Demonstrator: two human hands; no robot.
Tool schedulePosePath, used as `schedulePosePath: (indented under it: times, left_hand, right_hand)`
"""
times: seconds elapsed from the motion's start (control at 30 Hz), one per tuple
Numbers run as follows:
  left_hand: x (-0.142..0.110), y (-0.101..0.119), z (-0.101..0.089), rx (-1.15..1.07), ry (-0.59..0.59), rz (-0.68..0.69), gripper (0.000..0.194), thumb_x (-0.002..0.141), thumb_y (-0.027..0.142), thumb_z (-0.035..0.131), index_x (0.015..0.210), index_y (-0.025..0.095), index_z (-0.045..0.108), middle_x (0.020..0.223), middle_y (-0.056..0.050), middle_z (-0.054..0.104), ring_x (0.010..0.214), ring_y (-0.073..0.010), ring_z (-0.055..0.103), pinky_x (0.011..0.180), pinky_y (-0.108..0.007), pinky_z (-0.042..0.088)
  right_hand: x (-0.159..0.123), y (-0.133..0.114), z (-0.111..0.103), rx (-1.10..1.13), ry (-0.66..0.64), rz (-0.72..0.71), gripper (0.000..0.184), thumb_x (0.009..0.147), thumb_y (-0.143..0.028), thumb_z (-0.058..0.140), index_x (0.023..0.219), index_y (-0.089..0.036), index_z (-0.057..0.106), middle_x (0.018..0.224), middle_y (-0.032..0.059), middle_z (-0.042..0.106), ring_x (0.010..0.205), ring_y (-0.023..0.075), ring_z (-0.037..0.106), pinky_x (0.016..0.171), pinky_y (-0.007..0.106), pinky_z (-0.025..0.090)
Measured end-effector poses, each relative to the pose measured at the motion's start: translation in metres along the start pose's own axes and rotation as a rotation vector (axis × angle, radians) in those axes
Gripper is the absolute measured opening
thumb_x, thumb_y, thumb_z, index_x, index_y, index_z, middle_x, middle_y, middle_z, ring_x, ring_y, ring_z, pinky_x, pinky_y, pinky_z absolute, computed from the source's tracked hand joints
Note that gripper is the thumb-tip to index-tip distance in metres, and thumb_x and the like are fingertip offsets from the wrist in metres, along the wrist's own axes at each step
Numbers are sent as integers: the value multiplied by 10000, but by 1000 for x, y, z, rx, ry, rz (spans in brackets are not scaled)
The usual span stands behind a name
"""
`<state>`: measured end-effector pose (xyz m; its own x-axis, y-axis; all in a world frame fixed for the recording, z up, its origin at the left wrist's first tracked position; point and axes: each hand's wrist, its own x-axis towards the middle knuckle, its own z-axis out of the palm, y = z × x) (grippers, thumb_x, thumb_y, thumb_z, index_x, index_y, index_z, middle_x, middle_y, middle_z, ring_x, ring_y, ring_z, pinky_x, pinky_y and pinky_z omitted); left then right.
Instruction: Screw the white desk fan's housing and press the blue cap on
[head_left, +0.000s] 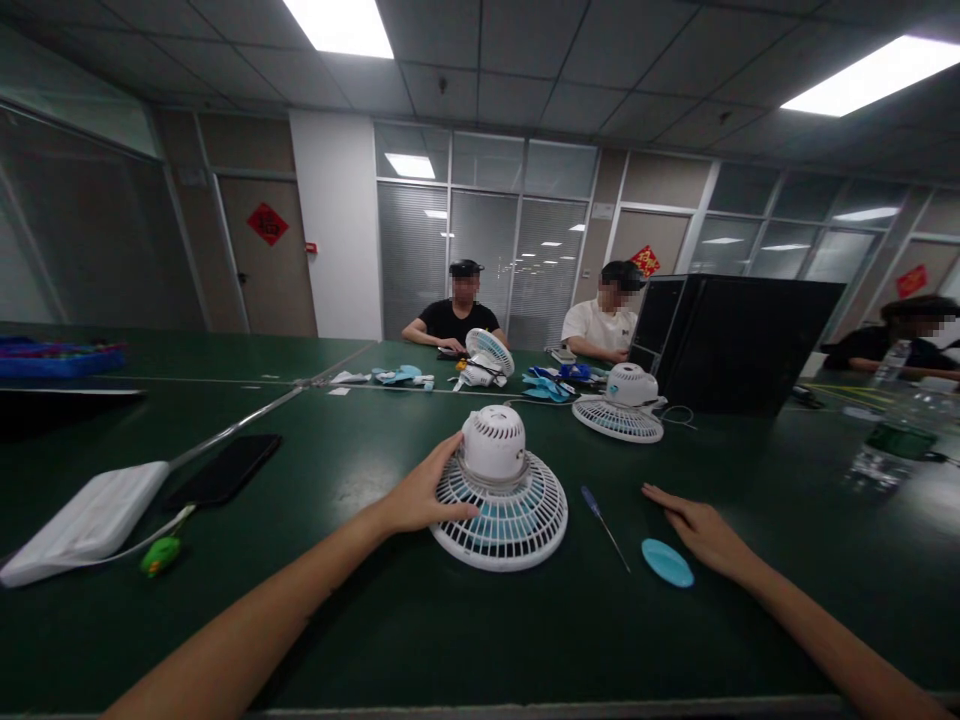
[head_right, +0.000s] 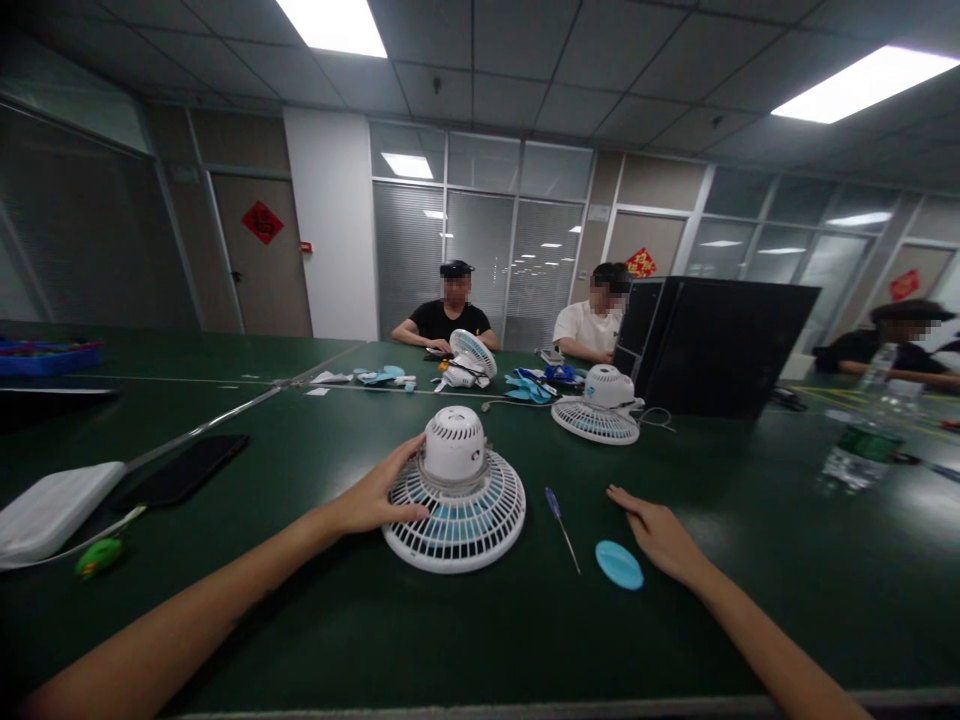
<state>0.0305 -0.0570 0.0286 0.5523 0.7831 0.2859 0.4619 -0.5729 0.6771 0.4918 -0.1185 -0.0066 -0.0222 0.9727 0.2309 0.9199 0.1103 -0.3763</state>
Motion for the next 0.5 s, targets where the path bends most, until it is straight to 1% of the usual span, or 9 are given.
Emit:
schedulePosePath:
  times: [0.07,0.13,0.2,0.3,0.4,0.5]
  left_hand:
    - [-1,1,0,-2,-2,3,1175,653,635,750,1541,155,148,1615,-174,140,1470,-381,187,1213,-528,161]
    - [-1,1,0,-2,0,10,1172,655,637,748,1541,158,148,1617,-170,137,1472,-376,183,1215,-526,156]
    - [-1,0,0,-3,2,14,1173,652,637,751,1540,156,152,1617,-172,136,1473,-375,179,1216,-525,151]
    - [-1,-1,0,-3,1,15,1167,652,630,756,1541,176,152,1618,-167,136,1470,-382,183,1210,-545,153]
    - [-1,-2,-1,6,-6,4,1164,659,627,754,1543,179,144,1618,-167,137,1468,-379,193,1207,-547,163]
    - [-1,-2,-1,-1,-6,-2,1164,658,627,755,1543,178,146,1616,-169,145,1465,-380,202,1204,-548,173]
  right_hand:
    - [-3,6,-3,-30,54,24,485,832,-387,422,1205,-191,661,1286,105,648,1183,276,610,1042,472,461]
    - [-6,12,-6,-79,107,61,474,811,-490,458,1075,-183,704,1164,138,691,1073,298,647,944,476,513]
    - [-8,17,-9,-98,124,85,435,784,-533,481,937,-201,716,1017,131,714,944,292,666,836,454,545]
    - [-10,20,-13,-88,115,73,357,776,-510,476,825,-233,695,859,99,712,778,262,660,714,411,542]
    - [-11,17,-16,-81,119,75,345,769,-505,477,826,-236,685,785,84,701,706,250,647,664,394,526]
    - [-10,9,-17,-43,135,114,405,776,-534,477,934,-228,689,788,83,700,695,243,644,637,379,529]
